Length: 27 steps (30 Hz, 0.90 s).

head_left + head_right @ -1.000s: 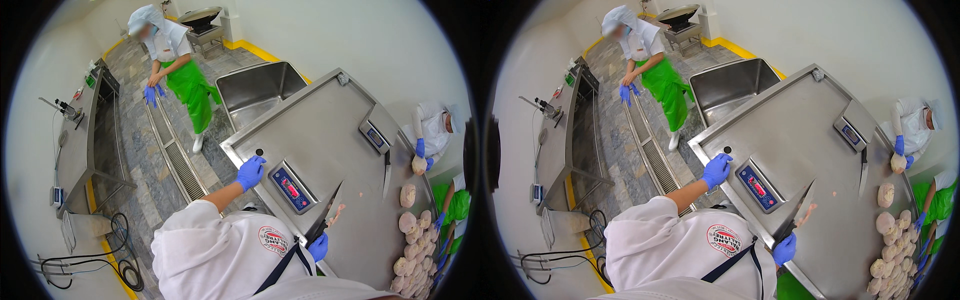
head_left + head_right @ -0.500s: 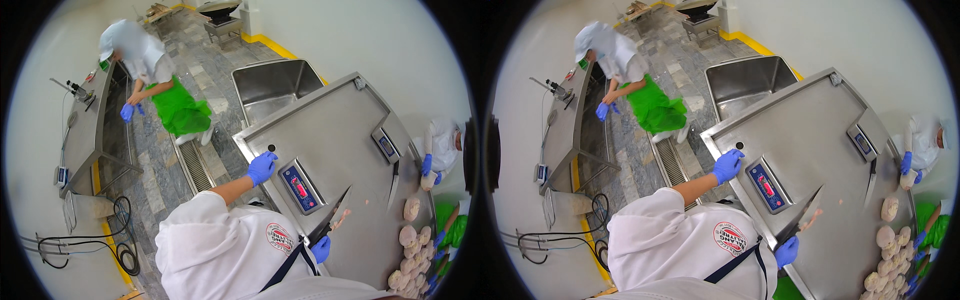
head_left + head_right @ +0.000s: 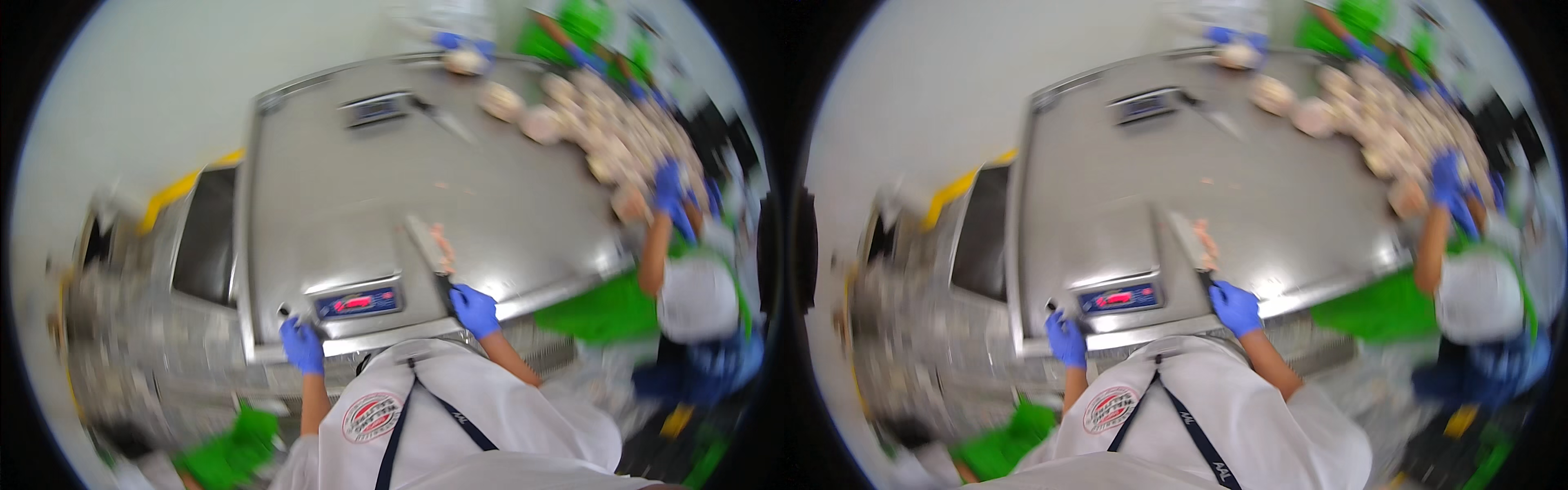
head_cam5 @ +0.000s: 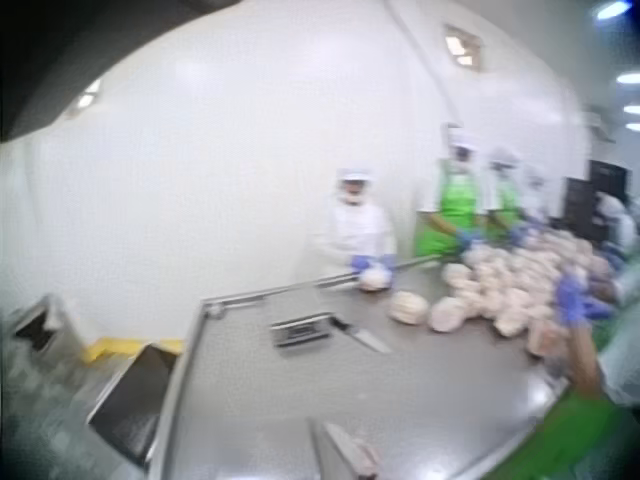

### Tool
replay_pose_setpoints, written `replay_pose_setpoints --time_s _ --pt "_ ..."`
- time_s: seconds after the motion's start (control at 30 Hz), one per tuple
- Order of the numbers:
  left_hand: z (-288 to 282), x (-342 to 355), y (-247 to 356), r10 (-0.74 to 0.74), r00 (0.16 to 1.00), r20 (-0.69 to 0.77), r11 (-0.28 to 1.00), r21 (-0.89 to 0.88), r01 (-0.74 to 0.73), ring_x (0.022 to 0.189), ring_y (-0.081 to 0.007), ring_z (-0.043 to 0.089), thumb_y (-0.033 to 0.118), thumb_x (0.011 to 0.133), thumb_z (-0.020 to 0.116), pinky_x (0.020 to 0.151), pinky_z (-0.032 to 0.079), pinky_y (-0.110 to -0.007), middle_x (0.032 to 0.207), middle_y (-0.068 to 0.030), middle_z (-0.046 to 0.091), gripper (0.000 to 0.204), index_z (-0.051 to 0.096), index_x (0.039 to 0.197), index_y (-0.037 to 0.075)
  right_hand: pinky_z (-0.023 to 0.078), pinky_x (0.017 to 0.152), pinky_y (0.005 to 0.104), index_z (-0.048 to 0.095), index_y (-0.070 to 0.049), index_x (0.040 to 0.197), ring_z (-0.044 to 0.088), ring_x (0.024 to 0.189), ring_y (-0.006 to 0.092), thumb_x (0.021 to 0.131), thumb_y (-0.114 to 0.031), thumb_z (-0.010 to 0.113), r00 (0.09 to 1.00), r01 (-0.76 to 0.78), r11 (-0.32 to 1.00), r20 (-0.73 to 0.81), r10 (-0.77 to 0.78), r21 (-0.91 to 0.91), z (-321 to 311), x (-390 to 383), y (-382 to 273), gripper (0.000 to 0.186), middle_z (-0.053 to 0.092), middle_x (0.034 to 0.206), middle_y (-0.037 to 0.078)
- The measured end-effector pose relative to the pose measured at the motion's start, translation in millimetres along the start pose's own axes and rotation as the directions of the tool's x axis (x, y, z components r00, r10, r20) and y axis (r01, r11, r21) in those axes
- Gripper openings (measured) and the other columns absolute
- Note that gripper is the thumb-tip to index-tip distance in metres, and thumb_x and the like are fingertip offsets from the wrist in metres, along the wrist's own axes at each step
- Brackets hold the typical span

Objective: The person places a packaged meat item on a digital scale, removes the plastic wrap, and trims the meat with a knife while checking the weight. The trimmed pieces are set aside on the stainless steel table.

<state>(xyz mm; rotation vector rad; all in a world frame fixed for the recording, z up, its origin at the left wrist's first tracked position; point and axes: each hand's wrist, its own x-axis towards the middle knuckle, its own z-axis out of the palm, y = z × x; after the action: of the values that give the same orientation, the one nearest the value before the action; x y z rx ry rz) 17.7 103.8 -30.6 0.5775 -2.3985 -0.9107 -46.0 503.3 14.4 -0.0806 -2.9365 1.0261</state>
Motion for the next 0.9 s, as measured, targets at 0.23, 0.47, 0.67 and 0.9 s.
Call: replay_pose_setpoints --time_s 0.23,0.47,0.67,0.9 --pt "7.9 4.2 -5.8 0.033 0.989 0.142 0.979 0.196 -0.061 0.103 -0.0316 0.06 0.014 0.093 0.05 0.089 0.047 -0.041 0.116 -0.015 0.058 0.025 0.059 0.114 0.002 0.053 0.066 0.0464 0.071 -0.017 0.102 0.067 0.074 0.0343 0.093 -0.042 0.053 0.999 0.035 0.999 -0.013 -0.035 -0.017 -9.8 -3.7 5.8 0.032 0.07 0.083 0.013" --pt "8.2 5.3 -13.5 0.05 0.988 0.145 0.966 0.246 -0.085 0.098 -0.0335 0.06 0.011 0.091 0.049 0.085 0.047 -0.043 0.112 -0.0157 0.059 0.027 0.059 0.115 0.003 0.052 0.066 0.0481 0.069 -0.018 0.11 0.066 0.073 0.0353 0.095 -0.048 0.048 0.986 -0.002 0.999 0.169 0.009 -0.04 -6.4 -4.7 16.7 0.039 0.069 0.081 0.014" --pt "8.7 10.7 -8.1 0.041 0.973 0.225 0.964 0.246 -0.098 0.096 -0.0352 0.06 0.011 0.091 0.049 0.082 0.047 -0.045 0.109 -0.0174 0.058 0.024 0.06 0.112 0.004 0.05 0.09 0.0449 0.059 -0.016 0.13 0.061 0.107 0.0352 0.092 -0.051 0.053 0.993 -0.045 0.995 0.109 0.036 0.086 -19.1 8.4 24.8 0.052 0.063 0.116 0.018" --pt "12.2 7.8 -20.0 -0.013 0.976 0.216 0.963 0.267 -0.046 0.096 -0.0344 0.06 0.012 0.093 0.048 0.086 0.048 -0.045 0.108 -0.0163 0.059 0.025 0.061 0.112 0.003 0.043 0.103 0.0475 0.046 -0.005 0.139 0.048 0.124 0.0391 0.085 -0.044 0.068 0.907 -0.184 0.978 -0.402 0.129 -0.101 -120.9 109.1 146.1 0.07 0.047 0.136 0.023"
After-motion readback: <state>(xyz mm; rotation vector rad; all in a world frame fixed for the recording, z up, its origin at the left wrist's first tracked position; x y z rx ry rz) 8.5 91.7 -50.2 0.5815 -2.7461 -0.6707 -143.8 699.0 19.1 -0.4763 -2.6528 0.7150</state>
